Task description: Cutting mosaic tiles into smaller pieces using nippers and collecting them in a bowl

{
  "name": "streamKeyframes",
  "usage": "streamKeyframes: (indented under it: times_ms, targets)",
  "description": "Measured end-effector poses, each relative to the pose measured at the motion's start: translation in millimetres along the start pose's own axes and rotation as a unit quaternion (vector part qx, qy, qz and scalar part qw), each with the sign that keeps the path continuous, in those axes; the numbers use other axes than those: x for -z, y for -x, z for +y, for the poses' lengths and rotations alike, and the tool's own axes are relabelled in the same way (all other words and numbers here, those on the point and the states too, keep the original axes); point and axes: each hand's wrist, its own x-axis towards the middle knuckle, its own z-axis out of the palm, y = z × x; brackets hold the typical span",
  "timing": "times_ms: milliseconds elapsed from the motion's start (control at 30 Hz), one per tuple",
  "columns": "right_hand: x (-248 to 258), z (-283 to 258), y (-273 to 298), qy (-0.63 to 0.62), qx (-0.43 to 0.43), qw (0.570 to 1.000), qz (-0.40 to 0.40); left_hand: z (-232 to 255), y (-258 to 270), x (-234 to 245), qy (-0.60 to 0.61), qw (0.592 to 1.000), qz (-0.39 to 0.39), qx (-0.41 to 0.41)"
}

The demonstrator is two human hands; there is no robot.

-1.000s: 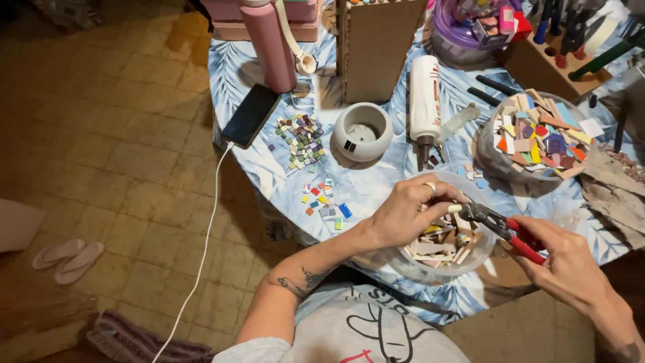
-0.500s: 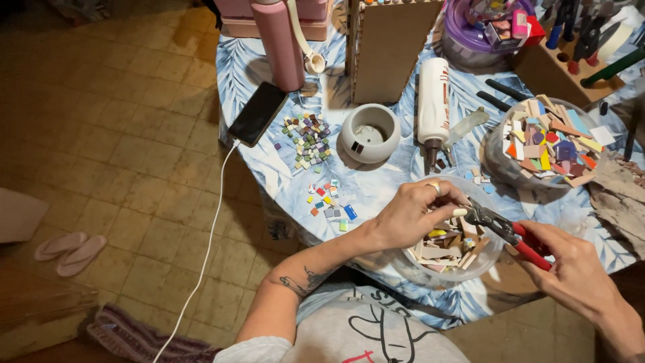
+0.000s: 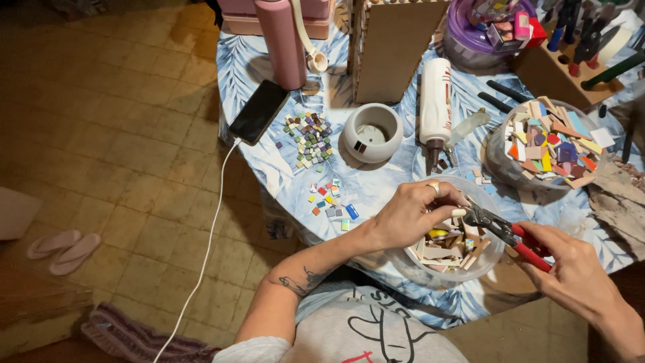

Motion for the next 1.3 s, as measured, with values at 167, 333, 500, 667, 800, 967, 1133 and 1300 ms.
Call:
streamKeyframes:
  times_ms: [167, 333, 500, 667, 800, 967, 1133, 1300]
  targets:
    - [0, 1, -1, 0.019, 0.005, 1.000, -0.017, 0, 1, 3, -0.012, 1.000, 0.002, -0.018]
    - [0, -3, -4, -0.004, 0.003, 1.000, -0.014, -3, 3, 3, -0.019, 0.999, 0.009, -0.027]
    - [1, -7, -5, 0.013, 0.009, 1.000, -0.012, -8, 3, 2, -0.021, 0.999, 0.011, -0.022]
    - [1, -8, -6, 0.019, -0.013, 1.000, -0.019, -4, 4, 5, -0.020, 1.000, 0.013, -0.016]
    - [0, -9, -9, 0.011, 0.013, 1.000, -0.002, -4, 5, 7, -0.014, 1.000, 0.017, -0.015]
    - [1, -13, -14, 0.019, 0.002, 1.000, -0.017, -4, 8, 8, -0.008, 1.000, 0.027, -0.004]
    - [1, -14, -15, 0.006, -0.004, 1.000, -0.020, -4, 7, 9, -0.026, 0.999, 0.025, -0.009]
    - [1, -10, -14, 0.011, -0.001, 1.000, -0.025, -8, 6, 4, -0.022, 0.999, 0.023, -0.003]
